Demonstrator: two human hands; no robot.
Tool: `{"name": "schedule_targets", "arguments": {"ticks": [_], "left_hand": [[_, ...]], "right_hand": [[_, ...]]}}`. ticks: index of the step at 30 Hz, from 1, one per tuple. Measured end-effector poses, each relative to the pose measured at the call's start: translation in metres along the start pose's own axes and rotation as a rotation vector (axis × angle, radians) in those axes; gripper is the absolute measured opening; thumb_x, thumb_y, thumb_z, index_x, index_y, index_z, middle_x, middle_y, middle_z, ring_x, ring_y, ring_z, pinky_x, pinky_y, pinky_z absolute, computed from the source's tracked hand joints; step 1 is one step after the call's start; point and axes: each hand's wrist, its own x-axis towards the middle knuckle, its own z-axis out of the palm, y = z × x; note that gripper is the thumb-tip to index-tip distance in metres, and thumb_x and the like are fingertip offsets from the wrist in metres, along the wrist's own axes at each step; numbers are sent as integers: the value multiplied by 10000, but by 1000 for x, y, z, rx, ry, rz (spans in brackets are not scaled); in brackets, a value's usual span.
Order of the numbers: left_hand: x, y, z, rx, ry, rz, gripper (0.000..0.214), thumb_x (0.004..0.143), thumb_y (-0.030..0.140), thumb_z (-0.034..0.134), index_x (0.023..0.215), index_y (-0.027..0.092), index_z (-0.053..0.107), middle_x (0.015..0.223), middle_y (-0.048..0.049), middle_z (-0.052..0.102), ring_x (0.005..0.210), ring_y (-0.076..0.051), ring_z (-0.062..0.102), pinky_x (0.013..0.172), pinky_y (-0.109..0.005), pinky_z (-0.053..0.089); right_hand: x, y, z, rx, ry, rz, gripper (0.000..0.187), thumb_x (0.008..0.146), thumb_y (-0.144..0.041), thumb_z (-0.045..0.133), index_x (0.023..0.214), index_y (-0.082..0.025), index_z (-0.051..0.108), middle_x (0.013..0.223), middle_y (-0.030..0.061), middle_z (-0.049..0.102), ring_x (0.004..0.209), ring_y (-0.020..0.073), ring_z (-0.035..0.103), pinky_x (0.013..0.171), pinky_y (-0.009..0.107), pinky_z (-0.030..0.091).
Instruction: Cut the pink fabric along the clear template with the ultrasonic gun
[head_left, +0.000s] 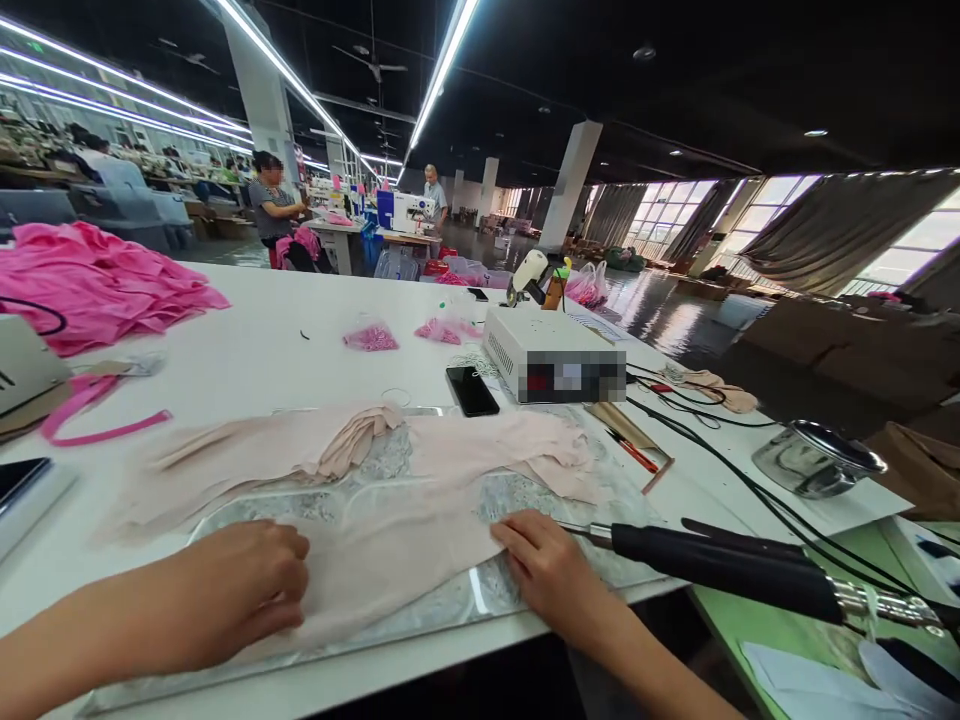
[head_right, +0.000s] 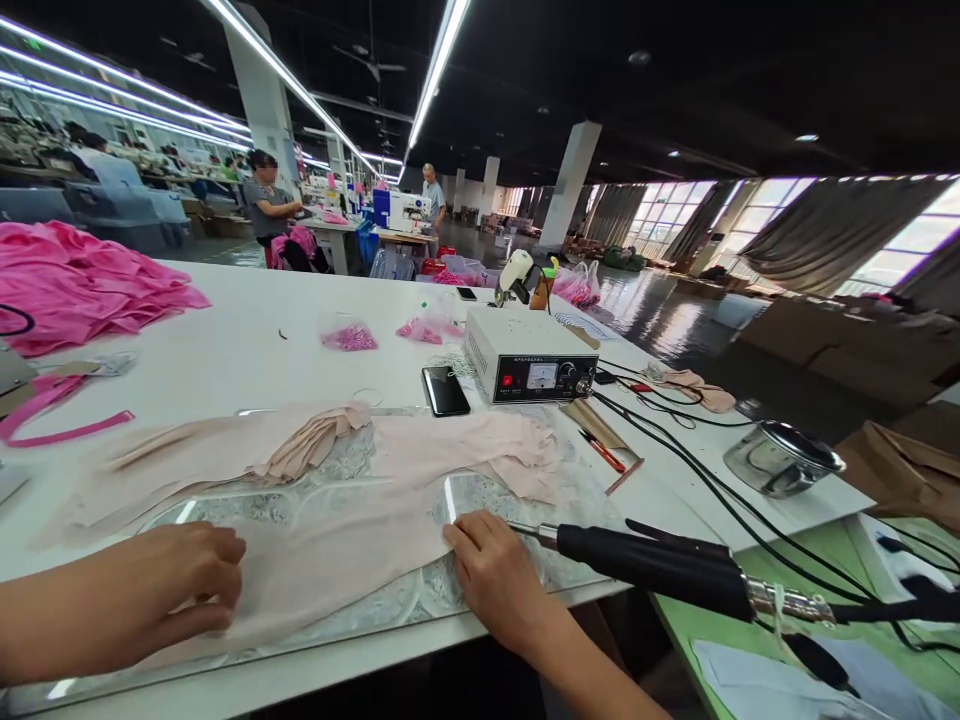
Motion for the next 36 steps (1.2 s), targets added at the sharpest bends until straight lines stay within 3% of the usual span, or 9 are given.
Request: {"name": "schedule_targets", "arguments": {"ticks": [2,4,8,15,20,25,29,33,36], "left_hand": [[27,13,3,-56,-71,78,277,980,281,457,851,253,701,934,-12,701,797,-168,675,706,-257,507],[55,24,13,-59,1,138,292,1003,297,453,1229,256,633,1348,-70,590,1206,-246,582,992,-356,460],[83,29,38,-11,-79,277,423,1010,323,484,1432,286,466,1509,-46,427,1401,-285,387,1156,-454,292],[67,21,39,21,-2,330,387,1012,280,472,1397,305,496,1438,-17,524,1348,-247,468,1165,-422,279],[96,40,40,-92,166,455,348,1040,159,341,1278,206,590,1247,-64,667,1178,-190,606,1146,-368,308],[140,55,46,-79,184,616,334,1052,184,339,1258,159,601,1334,-68,617,1270,-225,548,1111,-342,364],[151,53,50,-102,137,666,307,1032,181,416,1289,146,581,1351,-58,603,1297,-231,527,1125,-338,368],[149,48,52,-136,121,662,288,1025,187,440,1259,138,600,1328,-74,619,1289,-229,537,1119,-335,393],[148,48,52,-157,130,666,280,1026,183,438,1238,143,615,1302,-84,636,1284,-229,544,1103,-346,421]], "right_hand": [[-2,0,-4,-2,-3,12,348,836,5,449,1072,-187,620,944,88,689,887,211,652,763,358,581],[-4,1,-5,-17,7,22,365,830,14,437,1067,-191,624,944,87,692,889,209,656,768,358,588],[-11,4,-6,-67,59,60,395,817,35,412,1048,-188,641,934,95,701,846,217,669,736,369,604],[-32,5,-13,-52,212,170,449,846,30,407,1171,-187,627,1037,120,718,955,227,702,806,367,623],[-55,-4,-30,26,339,200,392,850,4,483,1163,-188,620,1015,99,735,960,201,718,799,296,619],[-80,-7,-41,157,476,520,198,846,-111,587,958,-220,709,866,53,759,777,192,744,719,267,618],[-96,-4,-42,396,515,826,158,843,-229,637,975,-228,724,837,55,769,695,206,746,646,275,624],[-110,5,-37,667,564,1059,281,781,-295,724,1045,-200,700,940,105,774,745,258,751,680,348,632],[-112,11,-36,811,669,1088,382,755,-289,756,1117,-216,660,1009,111,767,811,277,751,722,391,628]]}}
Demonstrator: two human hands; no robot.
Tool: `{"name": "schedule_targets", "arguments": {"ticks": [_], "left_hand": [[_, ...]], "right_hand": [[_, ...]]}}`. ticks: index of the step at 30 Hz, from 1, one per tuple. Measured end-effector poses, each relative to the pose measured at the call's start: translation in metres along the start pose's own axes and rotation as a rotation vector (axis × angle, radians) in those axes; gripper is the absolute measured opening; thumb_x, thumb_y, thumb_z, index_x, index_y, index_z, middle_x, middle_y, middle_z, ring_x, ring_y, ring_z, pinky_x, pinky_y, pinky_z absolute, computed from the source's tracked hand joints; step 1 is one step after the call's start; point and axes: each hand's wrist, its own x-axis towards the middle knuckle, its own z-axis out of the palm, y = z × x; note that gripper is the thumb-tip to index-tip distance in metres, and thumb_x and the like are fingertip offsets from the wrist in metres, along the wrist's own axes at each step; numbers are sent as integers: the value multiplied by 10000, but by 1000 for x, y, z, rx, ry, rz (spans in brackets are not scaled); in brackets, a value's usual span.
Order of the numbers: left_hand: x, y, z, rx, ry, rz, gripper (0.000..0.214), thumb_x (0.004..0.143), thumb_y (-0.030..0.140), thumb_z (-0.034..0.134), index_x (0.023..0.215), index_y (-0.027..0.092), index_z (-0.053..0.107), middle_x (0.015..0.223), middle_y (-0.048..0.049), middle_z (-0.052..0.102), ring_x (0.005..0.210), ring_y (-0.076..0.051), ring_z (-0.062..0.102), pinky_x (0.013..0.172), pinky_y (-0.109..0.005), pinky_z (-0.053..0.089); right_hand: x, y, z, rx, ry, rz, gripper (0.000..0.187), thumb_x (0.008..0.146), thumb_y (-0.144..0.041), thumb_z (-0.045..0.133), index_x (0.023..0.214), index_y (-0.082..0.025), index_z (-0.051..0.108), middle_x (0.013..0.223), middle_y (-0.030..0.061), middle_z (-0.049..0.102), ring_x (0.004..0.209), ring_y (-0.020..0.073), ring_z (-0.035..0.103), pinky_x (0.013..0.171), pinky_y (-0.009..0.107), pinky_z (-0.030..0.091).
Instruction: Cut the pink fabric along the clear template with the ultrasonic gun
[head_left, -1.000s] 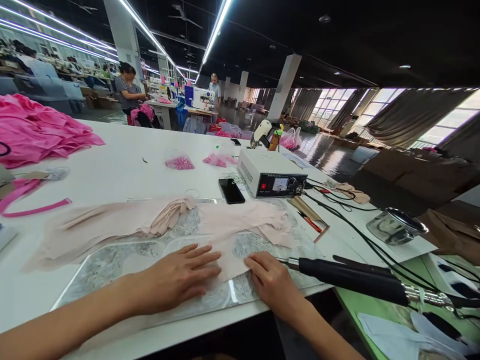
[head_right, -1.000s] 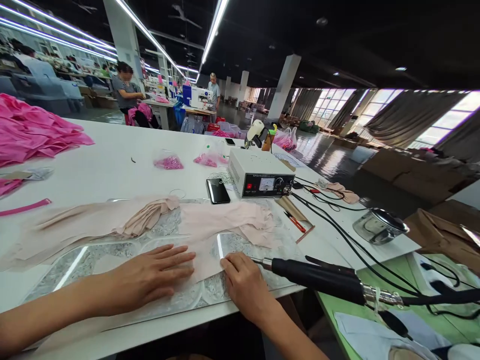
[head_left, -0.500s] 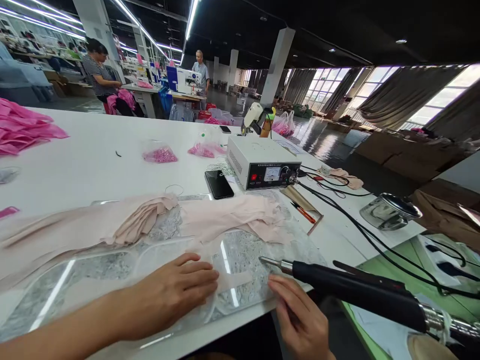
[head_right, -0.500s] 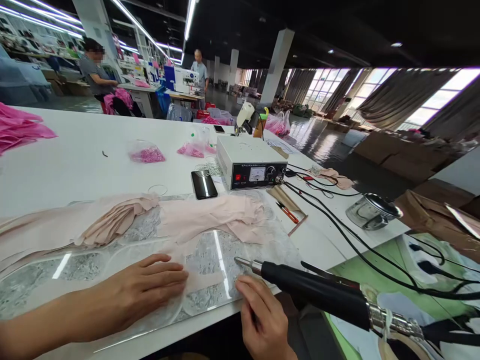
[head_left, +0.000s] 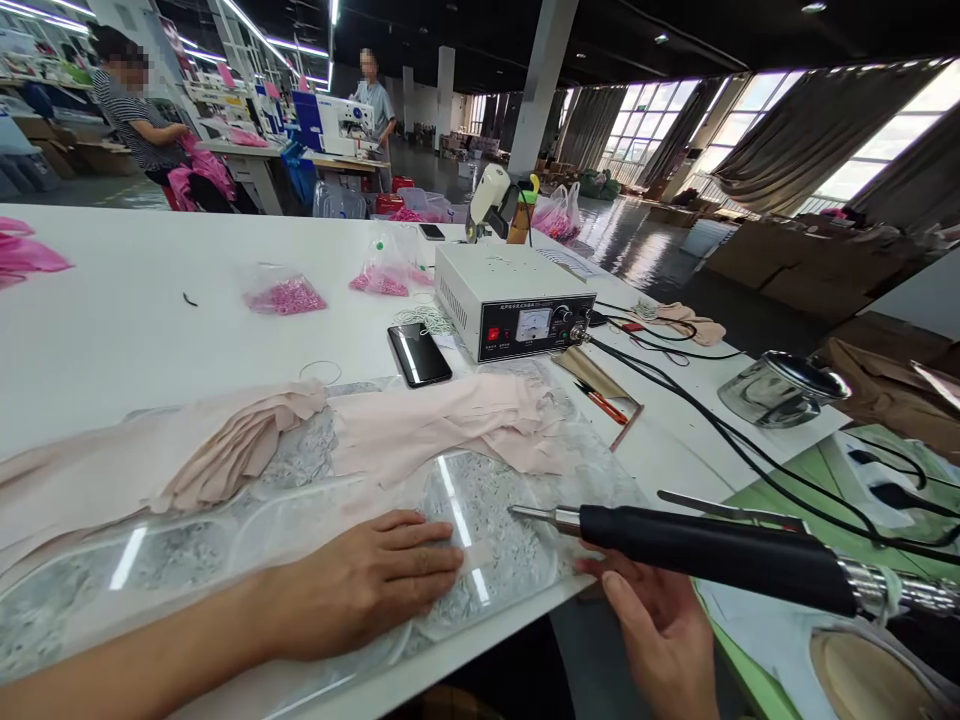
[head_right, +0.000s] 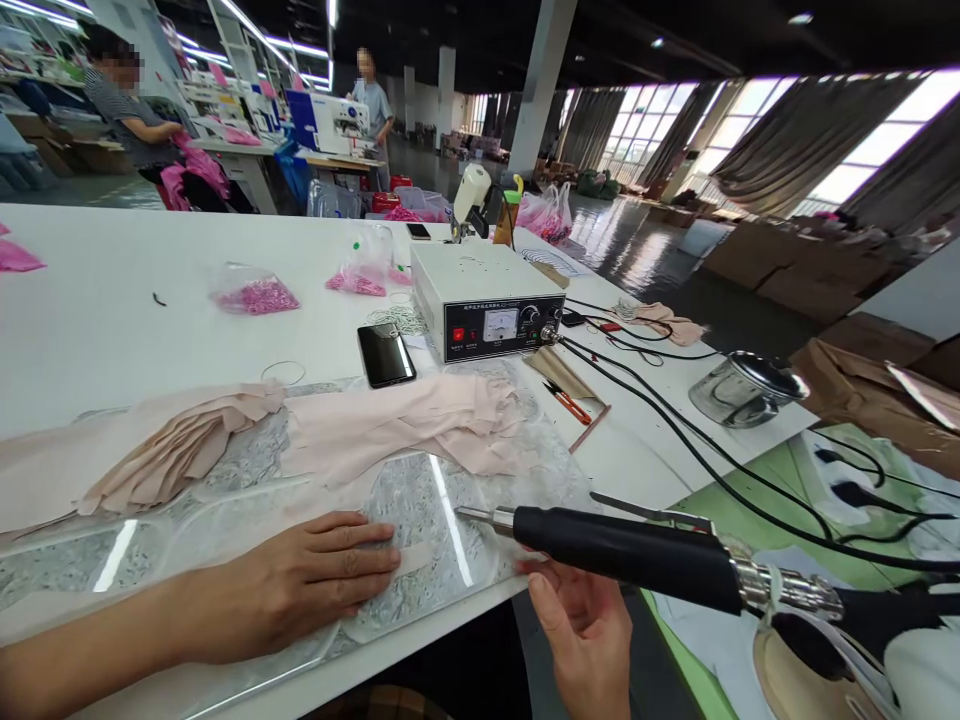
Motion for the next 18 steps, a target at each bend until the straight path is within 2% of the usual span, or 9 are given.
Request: {"name": "schedule_targets", "arguments": {"ticks": [3,5,11,14,18], "left_hand": [[1,1,-1,-10,27,0,275,1032,188,428,1210,144,633,1276,-74,655,1264,-225,562,1093,-346,433],[2,2,-2,-9,43,0,271,1035,189,424,1182,139,646,1265,-65,663,1247,-224,577,1086,-339,438],[2,3,-2,-2,66,5,277,1042,193,411,1159,130,654,1249,-61,673,1224,-217,594,1077,-327,442],[2,2,-1,1,69,7,276,1043,191,411,1165,127,650,1254,-58,670,1223,-217,594,1074,-327,444],[2,2,-1,4,68,14,282,1044,188,401,1152,125,654,1253,-61,671,1210,-217,603,1065,-326,449]], "right_hand": [[3,-6,4,142,68,2,567,775,-279,740,1304,-261,536,1180,119,716,997,303,719,831,471,599],[4,-13,8,163,95,17,639,790,-282,726,1372,-278,462,1276,127,664,1066,310,692,907,525,557],[8,-27,10,-2,87,-87,585,771,-323,733,1305,-244,508,1280,112,640,1212,341,581,1003,568,467],[9,-29,20,44,139,-137,513,799,-352,684,1274,-241,525,1266,99,625,1187,326,582,1024,597,425],[11,-32,43,310,204,-124,436,816,-408,619,1221,-259,560,1197,86,634,1002,279,646,915,582,485]]}}
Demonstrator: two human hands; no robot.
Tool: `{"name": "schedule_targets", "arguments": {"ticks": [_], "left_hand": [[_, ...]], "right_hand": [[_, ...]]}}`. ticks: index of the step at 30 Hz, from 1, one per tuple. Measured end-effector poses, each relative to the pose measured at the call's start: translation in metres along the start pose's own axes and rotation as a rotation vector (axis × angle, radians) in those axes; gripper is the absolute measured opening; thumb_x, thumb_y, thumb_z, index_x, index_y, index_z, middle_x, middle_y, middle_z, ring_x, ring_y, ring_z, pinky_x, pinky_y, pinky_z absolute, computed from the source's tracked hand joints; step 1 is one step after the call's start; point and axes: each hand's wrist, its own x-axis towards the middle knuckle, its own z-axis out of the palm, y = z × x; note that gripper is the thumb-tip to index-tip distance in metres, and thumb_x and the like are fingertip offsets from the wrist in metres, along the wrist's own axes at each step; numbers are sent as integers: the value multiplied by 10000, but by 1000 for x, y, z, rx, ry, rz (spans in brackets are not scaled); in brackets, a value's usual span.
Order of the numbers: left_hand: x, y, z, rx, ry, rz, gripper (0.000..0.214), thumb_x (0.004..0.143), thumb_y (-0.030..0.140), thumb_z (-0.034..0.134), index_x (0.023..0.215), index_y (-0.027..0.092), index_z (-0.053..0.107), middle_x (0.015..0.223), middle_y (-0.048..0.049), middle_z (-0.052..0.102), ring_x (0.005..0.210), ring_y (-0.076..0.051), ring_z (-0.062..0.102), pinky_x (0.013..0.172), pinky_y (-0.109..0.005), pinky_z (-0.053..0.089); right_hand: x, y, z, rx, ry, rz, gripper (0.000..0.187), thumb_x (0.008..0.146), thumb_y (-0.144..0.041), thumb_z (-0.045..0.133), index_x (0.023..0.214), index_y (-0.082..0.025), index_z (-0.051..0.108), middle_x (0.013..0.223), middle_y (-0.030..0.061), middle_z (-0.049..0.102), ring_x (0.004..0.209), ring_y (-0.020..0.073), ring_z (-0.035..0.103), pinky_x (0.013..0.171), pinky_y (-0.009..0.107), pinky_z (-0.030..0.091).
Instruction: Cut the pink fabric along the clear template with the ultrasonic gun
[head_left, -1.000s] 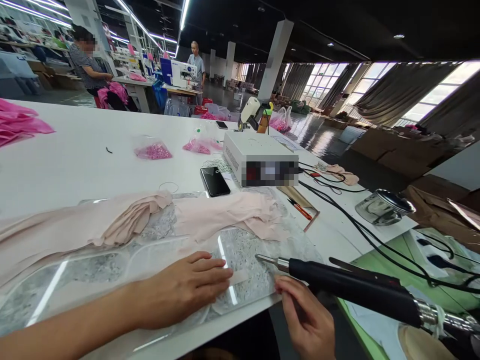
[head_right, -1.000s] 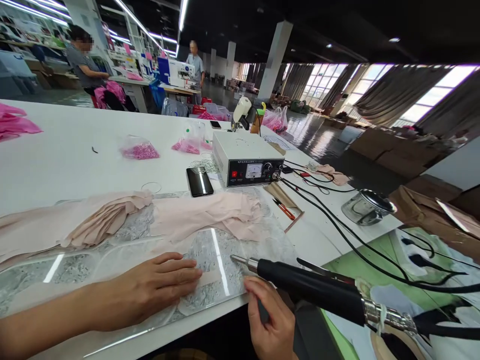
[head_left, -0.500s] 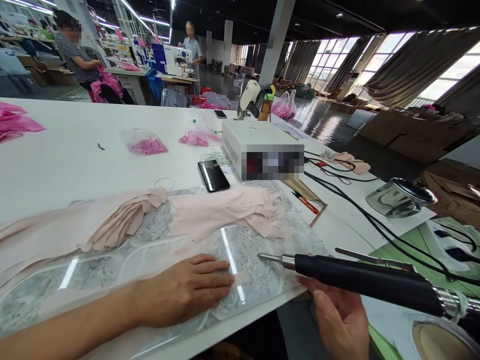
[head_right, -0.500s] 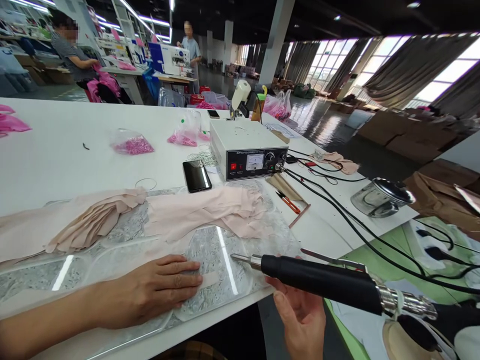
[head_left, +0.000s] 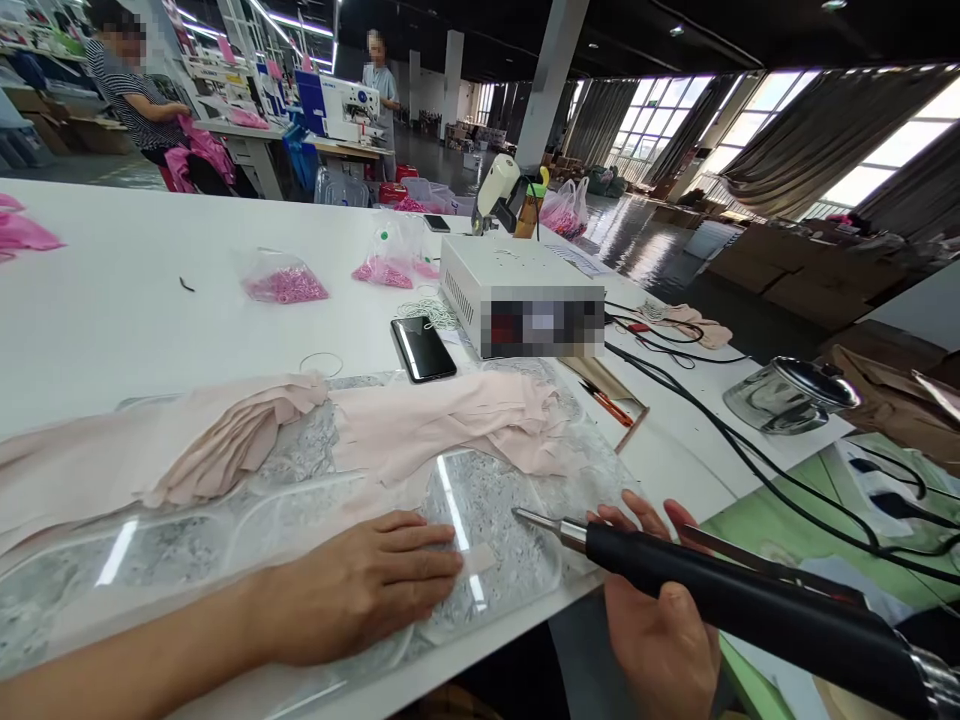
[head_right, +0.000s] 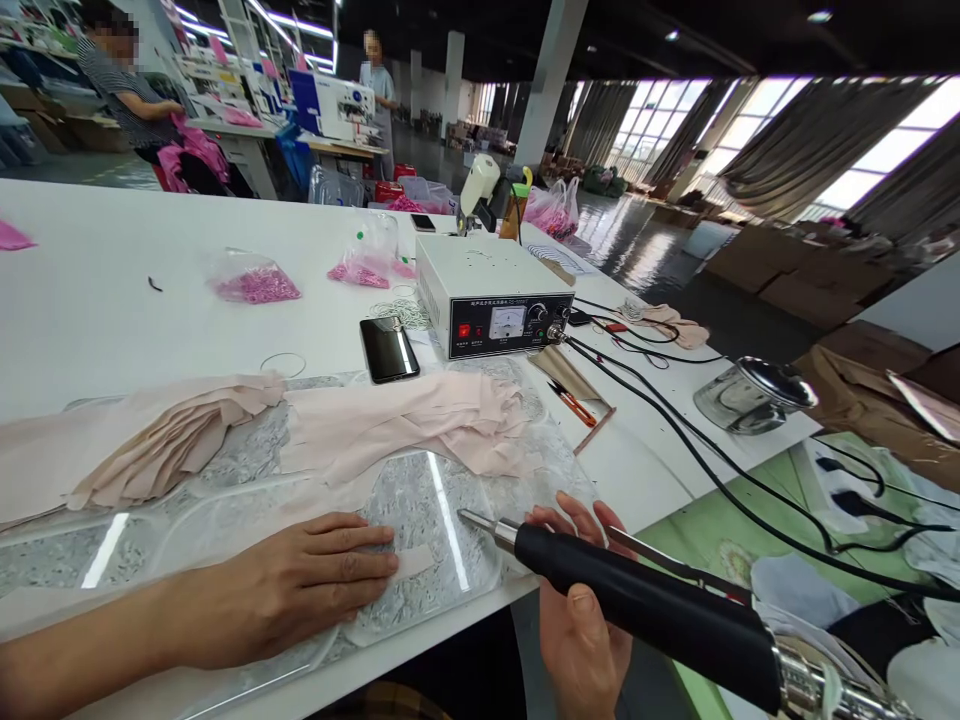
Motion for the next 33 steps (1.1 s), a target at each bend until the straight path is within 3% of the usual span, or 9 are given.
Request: {"name": "schedule_targets", "arguments": {"ticks": [4,9,18,22,28,33], "left_hand": [[1,1,0,-5,17,-3,277,1040,184,407,1131,126,662,1234,-63,682,1191,-219,616,1058,-323,450],[0,2,1,-35,36,-18,257,1026,171,437,1163,131,651,1208,-88,693,1206,-215,608,1070,-322,441],[0,2,0,-31,16,-24,259,1021,164,431,1156,127,650,1216,-87,689,1212,-221,603,1071,-325,447],[0,2,0,-30,11,-26,245,1015,166,447,1164,126,638,1238,-77,679,1218,-218,597,1098,-312,421],[-8,-1,3,14,-102,-20,293,1016,142,410,1243,124,595,1321,-99,622,1327,-243,497,1125,-358,400],[-8,-2,3,-16,-66,-35,303,1002,129,436,1264,138,586,1301,-114,634,1341,-230,480,1128,-353,401]], "right_hand": [[2,4,16,183,66,34,344,806,-440,590,1107,-273,604,1103,54,654,925,242,648,854,521,518],[10,1,25,246,134,23,335,779,-415,551,1050,-236,635,987,37,617,751,167,575,746,404,530],[15,-14,26,256,12,-30,310,762,-342,520,1022,-233,646,888,22,547,597,122,463,562,328,460],[14,-17,28,281,-81,-80,277,749,-355,553,970,-219,649,827,20,562,543,110,460,499,306,440],[7,-21,30,300,-197,-75,267,774,-387,553,973,-234,644,791,4,533,522,104,483,473,292,457],[6,-23,35,302,-216,-74,241,762,-392,576,925,-228,644,766,-1,522,489,99,482,440,284,452]]}}
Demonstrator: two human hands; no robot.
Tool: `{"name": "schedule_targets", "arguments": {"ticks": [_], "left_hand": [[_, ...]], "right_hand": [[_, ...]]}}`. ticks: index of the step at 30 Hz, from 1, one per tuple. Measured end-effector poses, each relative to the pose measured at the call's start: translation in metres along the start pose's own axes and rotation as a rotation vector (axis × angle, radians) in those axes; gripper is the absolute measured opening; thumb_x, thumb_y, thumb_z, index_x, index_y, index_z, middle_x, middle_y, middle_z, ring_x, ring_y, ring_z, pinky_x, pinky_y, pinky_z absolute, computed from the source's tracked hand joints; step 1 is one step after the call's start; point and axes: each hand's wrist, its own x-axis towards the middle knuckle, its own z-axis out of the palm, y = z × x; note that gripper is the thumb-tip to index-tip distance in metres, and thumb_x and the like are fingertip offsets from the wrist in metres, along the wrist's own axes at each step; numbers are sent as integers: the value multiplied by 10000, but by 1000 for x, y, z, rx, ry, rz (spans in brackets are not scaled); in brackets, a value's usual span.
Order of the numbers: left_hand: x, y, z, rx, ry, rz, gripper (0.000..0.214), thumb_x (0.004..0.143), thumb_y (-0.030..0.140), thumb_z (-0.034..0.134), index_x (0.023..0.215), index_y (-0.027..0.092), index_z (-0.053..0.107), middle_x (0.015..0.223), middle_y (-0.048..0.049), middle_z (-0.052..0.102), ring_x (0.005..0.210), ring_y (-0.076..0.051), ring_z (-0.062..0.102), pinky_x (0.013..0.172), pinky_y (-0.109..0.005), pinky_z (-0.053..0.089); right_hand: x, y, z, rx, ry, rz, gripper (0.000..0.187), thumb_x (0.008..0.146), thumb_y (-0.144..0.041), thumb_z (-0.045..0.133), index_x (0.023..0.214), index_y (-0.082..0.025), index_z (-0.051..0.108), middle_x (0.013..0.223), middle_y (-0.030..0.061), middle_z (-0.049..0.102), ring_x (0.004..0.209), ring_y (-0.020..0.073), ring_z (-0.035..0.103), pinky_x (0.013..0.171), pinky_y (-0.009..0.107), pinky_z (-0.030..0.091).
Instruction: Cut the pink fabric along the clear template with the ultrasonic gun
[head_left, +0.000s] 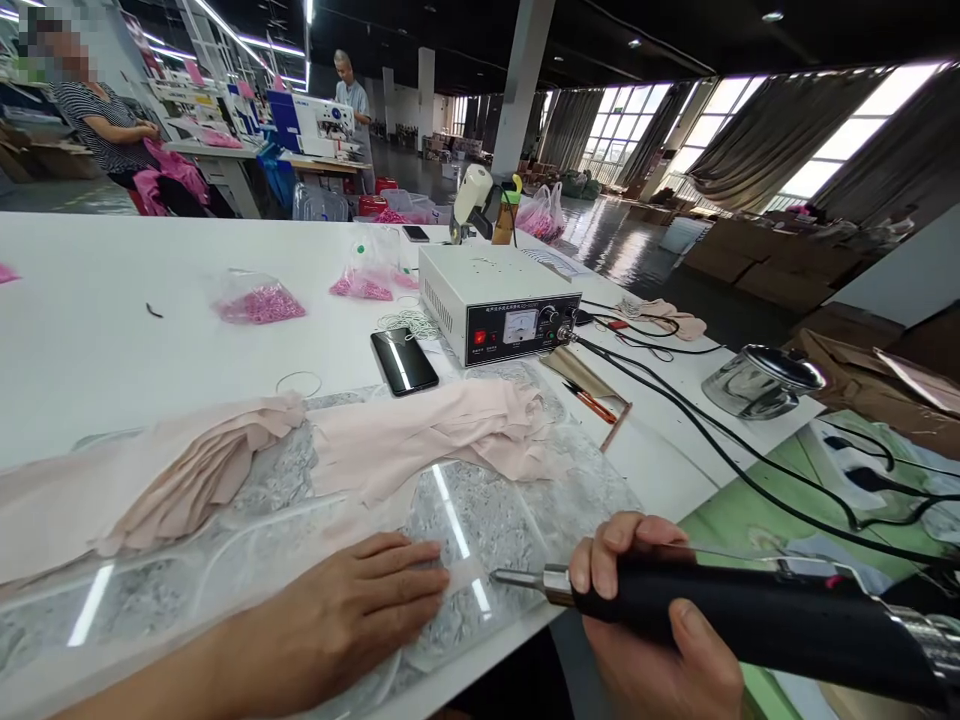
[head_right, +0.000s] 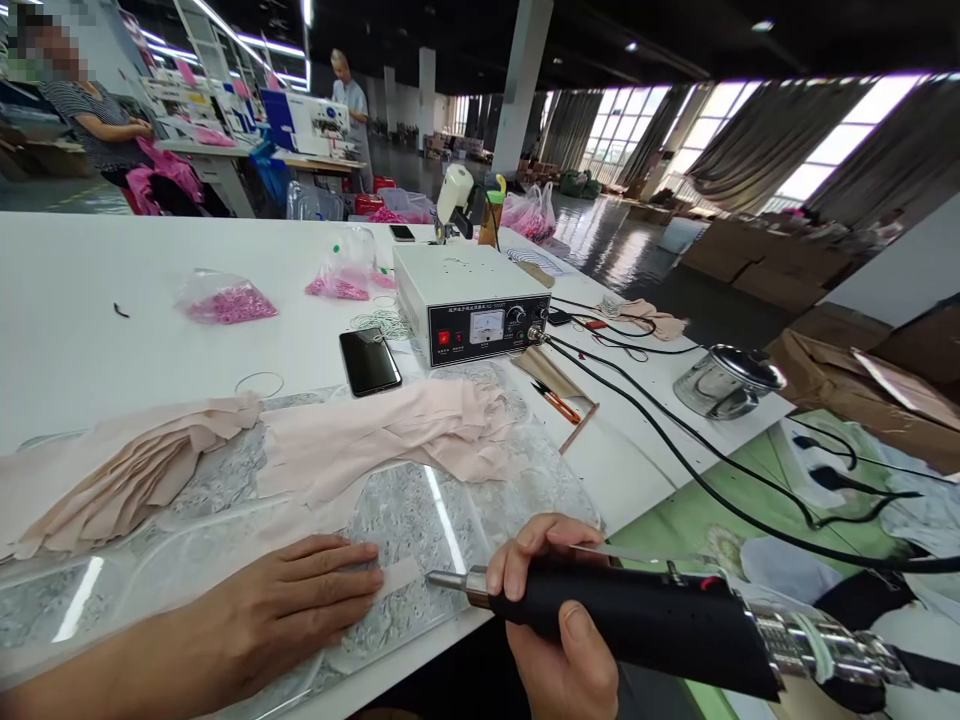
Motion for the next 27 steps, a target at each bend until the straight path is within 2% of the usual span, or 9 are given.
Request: {"name": "schedule_targets", "arguments": {"ticks": [4,14,27], "left_hand": [[2,1,-4,14,-31,11,305,988,114,465,1266,127,588,1304,-111,632,1329,-237,493,1133,-349,395],[2,1,-2,31,-14,15,296,1008,124,424,1245,109,600,1305,-115,631,1331,-238,491,1128,-345,402],[2,1,1,-55,69,-10,292,975,106,473,1231,135,611,1276,-118,650,1307,-231,521,1118,-339,416]], "right_hand": [[2,0,1,8,-4,-10,214,766,-375,572,899,-220,635,761,-4,523,491,96,495,438,275,459],[0,-2,3,-29,-40,-7,180,781,-357,581,886,-219,629,755,-2,545,512,102,520,458,282,495],[2,2,8,-57,-81,-20,148,788,-338,579,878,-231,625,746,-4,547,495,104,513,449,289,501]]}}
